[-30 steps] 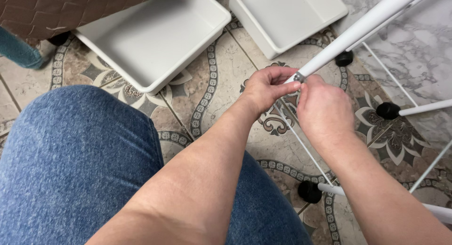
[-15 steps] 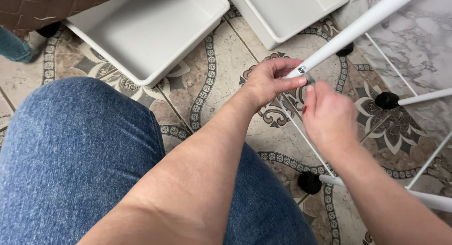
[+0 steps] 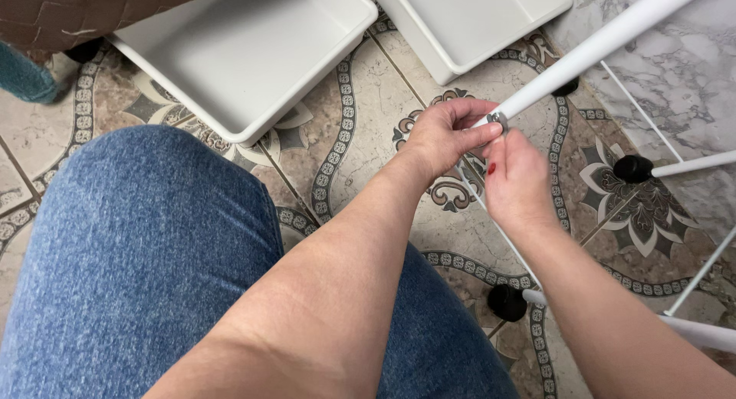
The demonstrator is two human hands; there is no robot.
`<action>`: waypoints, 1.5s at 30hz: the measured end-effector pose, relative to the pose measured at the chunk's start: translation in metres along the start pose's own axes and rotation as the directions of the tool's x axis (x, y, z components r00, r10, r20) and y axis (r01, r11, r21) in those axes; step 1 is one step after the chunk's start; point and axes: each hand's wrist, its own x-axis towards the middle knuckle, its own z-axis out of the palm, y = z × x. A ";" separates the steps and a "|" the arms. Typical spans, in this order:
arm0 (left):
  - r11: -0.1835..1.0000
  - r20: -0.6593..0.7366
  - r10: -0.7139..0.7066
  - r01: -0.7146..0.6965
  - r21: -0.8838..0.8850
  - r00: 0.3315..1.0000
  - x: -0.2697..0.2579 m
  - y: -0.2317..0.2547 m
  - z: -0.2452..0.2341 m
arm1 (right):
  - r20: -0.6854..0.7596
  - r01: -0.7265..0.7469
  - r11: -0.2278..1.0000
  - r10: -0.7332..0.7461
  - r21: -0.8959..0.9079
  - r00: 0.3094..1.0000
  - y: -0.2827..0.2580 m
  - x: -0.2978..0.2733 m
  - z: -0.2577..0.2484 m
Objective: The person assembles a white rolling utility cart by tightening bolts on the frame with a small wrench, then places two white plastic bins and a white top shelf onto the frame. The cart is positioned next to a mattress on a tiled floor.
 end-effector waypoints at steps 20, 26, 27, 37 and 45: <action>0.998 0.060 0.056 -0.055 -0.023 0.997 -0.004 -0.002 -0.003 | 0.305 0.066 0.781 0.162 -0.621 0.938 -0.060 0.022 -0.073; 0.998 0.025 0.060 -0.060 -0.027 0.998 0.001 -0.005 0.001 | 0.297 0.086 0.778 0.133 -0.622 0.946 -0.035 0.021 -0.056; 0.998 0.016 0.062 -0.061 -0.024 0.998 0.001 -0.005 0.002 | 0.272 0.038 0.806 0.155 -0.591 0.950 -0.028 0.018 -0.049; 0.999 -0.043 0.028 -0.029 -0.020 0.999 -0.013 0.005 0.007 | -0.001 -0.088 0.961 0.091 0.263 0.996 0.000 -0.016 0.009; 0.997 -0.023 0.022 -0.024 -0.074 0.999 0.000 -0.007 0.003 | 0.302 0.064 0.846 0.117 -0.529 0.946 -0.033 0.023 -0.055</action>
